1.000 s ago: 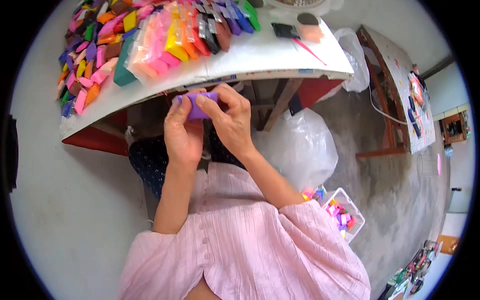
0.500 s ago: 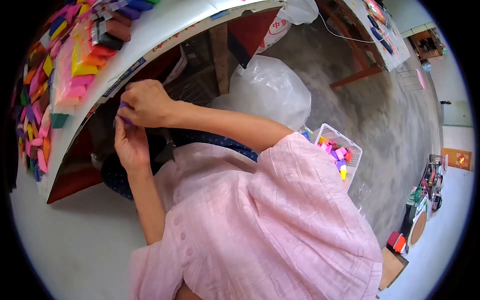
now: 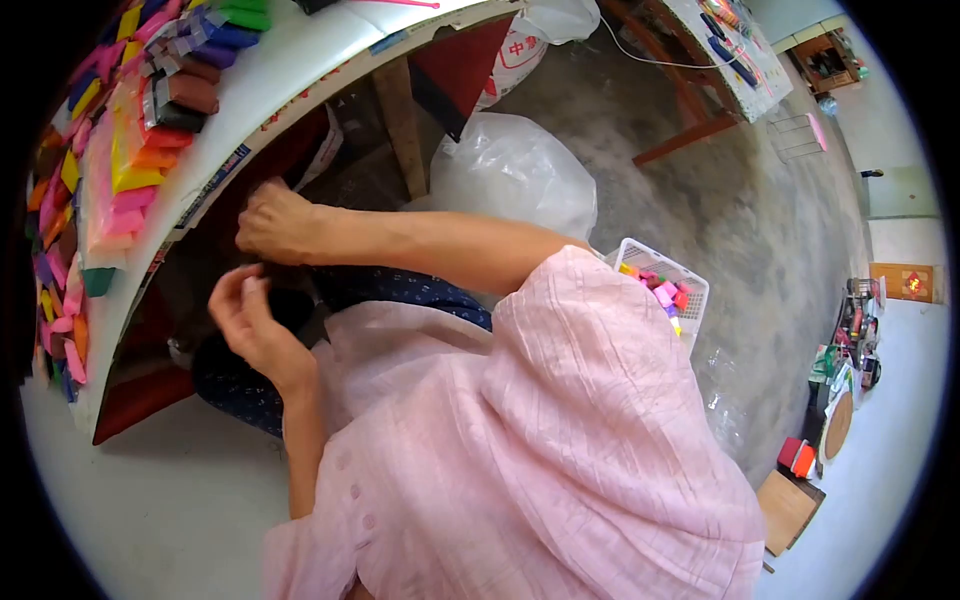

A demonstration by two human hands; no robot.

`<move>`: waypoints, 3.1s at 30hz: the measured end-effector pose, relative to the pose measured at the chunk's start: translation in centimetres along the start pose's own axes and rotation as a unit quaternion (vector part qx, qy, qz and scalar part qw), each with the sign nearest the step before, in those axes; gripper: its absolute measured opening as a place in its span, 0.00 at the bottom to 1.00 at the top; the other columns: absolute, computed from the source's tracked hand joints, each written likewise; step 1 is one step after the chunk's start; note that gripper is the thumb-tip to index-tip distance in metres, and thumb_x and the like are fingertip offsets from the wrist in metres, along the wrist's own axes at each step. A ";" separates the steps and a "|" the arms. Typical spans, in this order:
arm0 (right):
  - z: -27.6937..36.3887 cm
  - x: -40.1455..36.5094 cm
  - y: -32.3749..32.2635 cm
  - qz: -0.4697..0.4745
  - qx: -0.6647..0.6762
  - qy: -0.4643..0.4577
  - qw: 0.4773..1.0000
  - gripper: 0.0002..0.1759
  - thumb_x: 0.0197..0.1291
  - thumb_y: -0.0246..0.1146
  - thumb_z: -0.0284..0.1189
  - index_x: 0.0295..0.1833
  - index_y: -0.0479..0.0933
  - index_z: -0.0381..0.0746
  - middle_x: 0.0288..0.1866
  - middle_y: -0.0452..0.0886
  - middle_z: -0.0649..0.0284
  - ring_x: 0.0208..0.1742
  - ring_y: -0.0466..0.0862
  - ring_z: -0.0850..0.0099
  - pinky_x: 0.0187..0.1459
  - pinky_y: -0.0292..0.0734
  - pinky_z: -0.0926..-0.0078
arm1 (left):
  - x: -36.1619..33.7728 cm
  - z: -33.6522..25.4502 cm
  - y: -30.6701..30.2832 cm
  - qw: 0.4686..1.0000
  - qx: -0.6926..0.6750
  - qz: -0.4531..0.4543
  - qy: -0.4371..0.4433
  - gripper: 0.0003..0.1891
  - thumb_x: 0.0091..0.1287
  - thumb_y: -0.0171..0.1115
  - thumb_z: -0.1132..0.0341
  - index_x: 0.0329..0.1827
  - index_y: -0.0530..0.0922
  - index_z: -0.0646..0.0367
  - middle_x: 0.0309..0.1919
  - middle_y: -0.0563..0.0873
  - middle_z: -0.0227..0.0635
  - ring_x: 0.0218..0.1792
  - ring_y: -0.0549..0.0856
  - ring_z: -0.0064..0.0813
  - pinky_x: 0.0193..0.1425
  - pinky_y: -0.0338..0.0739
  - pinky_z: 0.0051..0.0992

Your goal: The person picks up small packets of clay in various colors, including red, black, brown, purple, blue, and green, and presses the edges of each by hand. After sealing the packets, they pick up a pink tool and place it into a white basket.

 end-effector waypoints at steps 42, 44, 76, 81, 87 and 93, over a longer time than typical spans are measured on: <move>-18.9 -24.5 14.0 0.403 0.261 0.477 0.736 0.15 0.42 0.71 0.38 0.32 0.83 0.38 0.26 0.83 0.61 0.24 0.83 0.69 0.27 0.77 0.71 | -17.1 -18.8 10.0 0.715 -0.331 0.604 0.120 0.17 0.54 0.61 0.73 0.48 0.77 0.68 0.36 0.79 0.39 0.33 0.82 0.32 0.35 0.78 0.26; -17.9 -23.1 12.8 0.433 0.171 0.427 0.775 0.18 0.43 0.68 0.38 0.38 0.83 0.38 0.32 0.86 0.59 0.32 0.86 0.64 0.32 0.80 0.67 | -16.1 -17.6 10.8 0.659 -0.333 0.674 0.033 0.16 0.62 0.61 0.74 0.52 0.77 0.72 0.39 0.81 0.42 0.38 0.83 0.32 0.41 0.78 0.28; -4.7 -12.2 5.1 0.086 -0.089 0.189 0.974 0.07 0.55 0.60 0.34 0.31 0.84 0.54 0.29 0.83 0.67 0.38 0.83 0.64 0.41 0.70 0.63 | -16.6 5.3 15.6 0.636 -0.168 0.644 -0.391 0.13 0.67 0.58 0.76 0.54 0.77 0.66 0.44 0.86 0.37 0.43 0.85 0.29 0.48 0.82 0.30; -8.4 -16.6 6.8 0.098 -0.021 0.281 0.955 0.07 0.47 0.61 0.26 0.31 0.84 0.43 0.33 0.85 0.56 0.40 0.85 0.58 0.43 0.77 0.59 | -10.4 14.8 15.3 0.593 0.485 0.560 0.316 0.09 0.52 0.65 0.71 0.38 0.85 0.57 0.44 0.86 0.39 0.52 0.82 0.39 0.53 0.77 0.39; -8.0 -21.1 8.6 0.139 -0.042 0.334 0.931 0.06 0.49 0.61 0.28 0.29 0.83 0.41 0.34 0.84 0.51 0.38 0.84 0.55 0.39 0.79 0.58 | -7.9 19.4 15.2 0.644 0.435 0.616 0.129 0.14 0.56 0.55 0.69 0.39 0.87 0.60 0.42 0.88 0.47 0.49 0.85 0.46 0.55 0.77 0.39; -6.7 -21.4 9.2 0.155 -0.019 0.345 0.926 0.08 0.52 0.62 0.32 0.29 0.83 0.40 0.33 0.83 0.50 0.38 0.84 0.53 0.38 0.79 0.58 | -8.1 19.8 15.3 0.643 0.450 0.601 0.150 0.14 0.57 0.55 0.65 0.39 0.88 0.55 0.41 0.89 0.40 0.49 0.85 0.40 0.57 0.74 0.36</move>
Point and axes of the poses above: each hand's wrist, its own x-axis towards the middle knuckle, its own y-axis out of the palm, z = x × y, the point moved 8 cm from there along x, towards the middle knuckle
